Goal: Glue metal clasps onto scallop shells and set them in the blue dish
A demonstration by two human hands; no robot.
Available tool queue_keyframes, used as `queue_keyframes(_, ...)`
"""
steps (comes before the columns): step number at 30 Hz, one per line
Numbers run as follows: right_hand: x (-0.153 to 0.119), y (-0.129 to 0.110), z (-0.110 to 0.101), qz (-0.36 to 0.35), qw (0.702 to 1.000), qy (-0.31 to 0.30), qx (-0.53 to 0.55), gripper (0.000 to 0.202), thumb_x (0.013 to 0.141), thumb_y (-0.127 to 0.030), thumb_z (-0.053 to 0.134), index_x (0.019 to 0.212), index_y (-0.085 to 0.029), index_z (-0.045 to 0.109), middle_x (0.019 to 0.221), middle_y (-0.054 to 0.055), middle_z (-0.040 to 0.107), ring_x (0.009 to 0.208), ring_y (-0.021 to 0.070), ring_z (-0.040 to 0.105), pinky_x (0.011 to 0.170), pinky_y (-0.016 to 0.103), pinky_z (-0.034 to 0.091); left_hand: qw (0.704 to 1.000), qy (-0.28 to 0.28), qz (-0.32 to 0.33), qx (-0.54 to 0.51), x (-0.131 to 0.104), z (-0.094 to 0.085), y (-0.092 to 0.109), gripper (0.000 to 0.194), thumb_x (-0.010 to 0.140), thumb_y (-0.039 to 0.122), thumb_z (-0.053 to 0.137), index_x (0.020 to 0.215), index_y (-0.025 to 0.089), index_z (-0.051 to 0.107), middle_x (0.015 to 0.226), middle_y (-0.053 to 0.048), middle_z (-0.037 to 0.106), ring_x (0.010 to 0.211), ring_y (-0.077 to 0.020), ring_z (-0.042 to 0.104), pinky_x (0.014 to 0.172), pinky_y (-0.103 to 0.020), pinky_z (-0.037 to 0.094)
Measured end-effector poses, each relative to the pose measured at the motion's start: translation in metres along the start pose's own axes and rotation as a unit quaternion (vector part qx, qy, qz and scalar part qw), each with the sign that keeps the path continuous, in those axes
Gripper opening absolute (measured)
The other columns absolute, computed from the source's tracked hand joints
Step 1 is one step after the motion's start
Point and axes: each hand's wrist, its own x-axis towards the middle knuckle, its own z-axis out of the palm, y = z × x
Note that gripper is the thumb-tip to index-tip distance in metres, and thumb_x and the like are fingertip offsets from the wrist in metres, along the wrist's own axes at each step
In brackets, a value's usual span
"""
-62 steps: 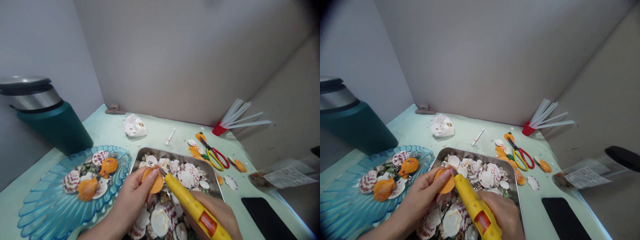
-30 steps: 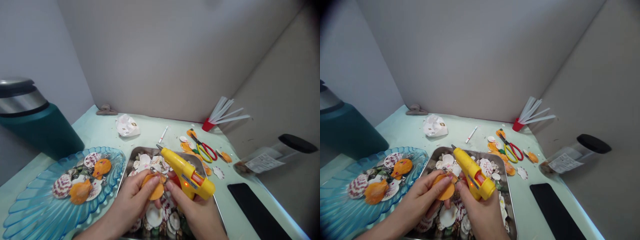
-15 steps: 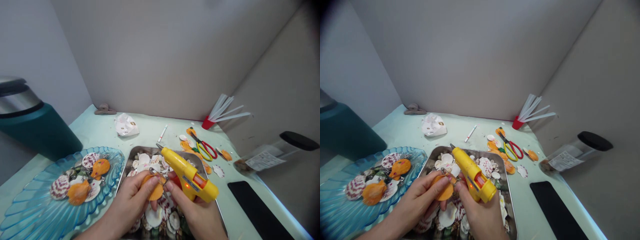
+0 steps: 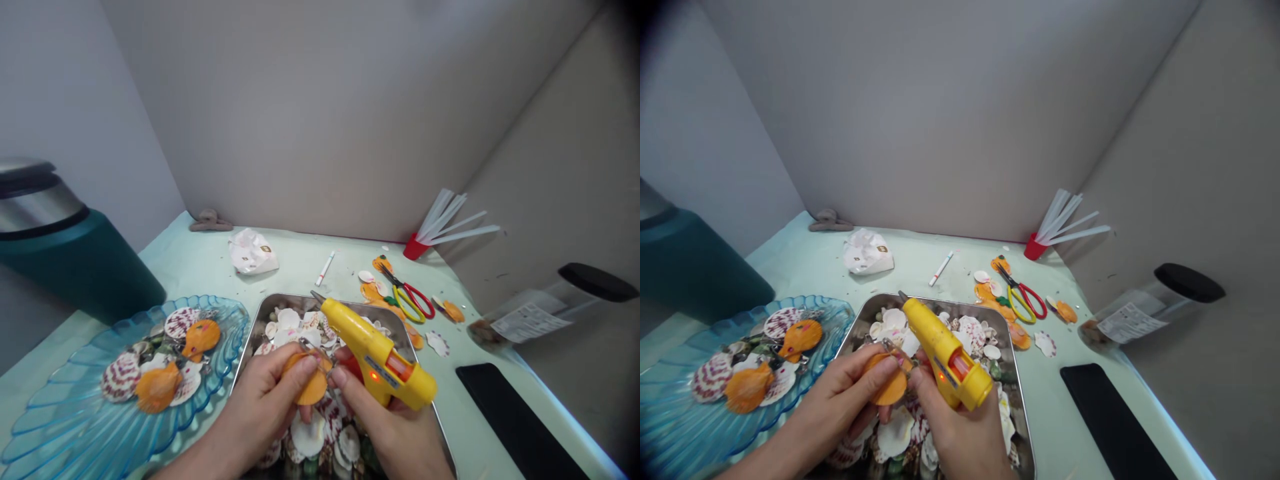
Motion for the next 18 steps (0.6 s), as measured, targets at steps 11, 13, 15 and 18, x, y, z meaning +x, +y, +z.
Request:
queue_keyframes(11,0.003,0.004,-0.005,-0.038,0.998,0.010,-0.043,0.030,0.065,-0.042,0.077,0.079,-0.015,0.075,0.072,0.007,0.076,0.067,0.0243,0.072,0.061,0.029,0.060,0.994,-0.001,-0.015,-0.111,0.004,0.001,-0.005,0.032,0.091,0.048,0.044,0.083,0.017,0.051,0.054,0.002,0.061,0.028,-0.0011,0.032,0.031,-0.014,0.016)
queue_keyframes(13,0.006,0.007,-0.012,-0.068,0.995,-0.019,-0.077,0.024,0.068,-0.037,0.075,0.079,-0.017,0.075,0.072,0.006,0.076,0.067,0.0233,0.072,0.062,0.027,0.059,0.992,0.015,-0.004,-0.123,0.007,0.000,-0.006,0.030,0.092,0.045,0.042,0.086,0.017,0.049,0.055,0.002,0.062,0.028,-0.0005,0.033,0.031,-0.013,0.016)
queue_keyframes(15,0.009,0.010,-0.018,-0.105,0.986,-0.063,-0.117,0.017,0.070,-0.034,0.073,0.077,-0.018,0.073,0.070,0.004,0.075,0.064,0.0215,0.070,0.059,0.025,0.058,0.991,0.018,0.001,-0.129,0.010,0.000,-0.006,0.026,0.092,0.043,0.044,0.089,0.017,0.047,0.056,0.003,0.061,0.028,-0.0001,0.032,0.031,-0.013,0.015)
queue_keyframes(18,0.012,0.015,-0.025,-0.156,0.966,-0.123,-0.167,0.013,0.073,-0.032,0.068,0.075,-0.020,0.071,0.064,0.002,0.072,0.055,0.0188,0.067,0.055,0.023,0.056,0.992,0.020,0.002,-0.128,0.011,0.000,-0.006,0.025,0.090,0.042,0.047,0.092,0.018,0.045,0.054,0.005,0.060,0.027,-0.0003,0.031,0.030,-0.013,0.014)
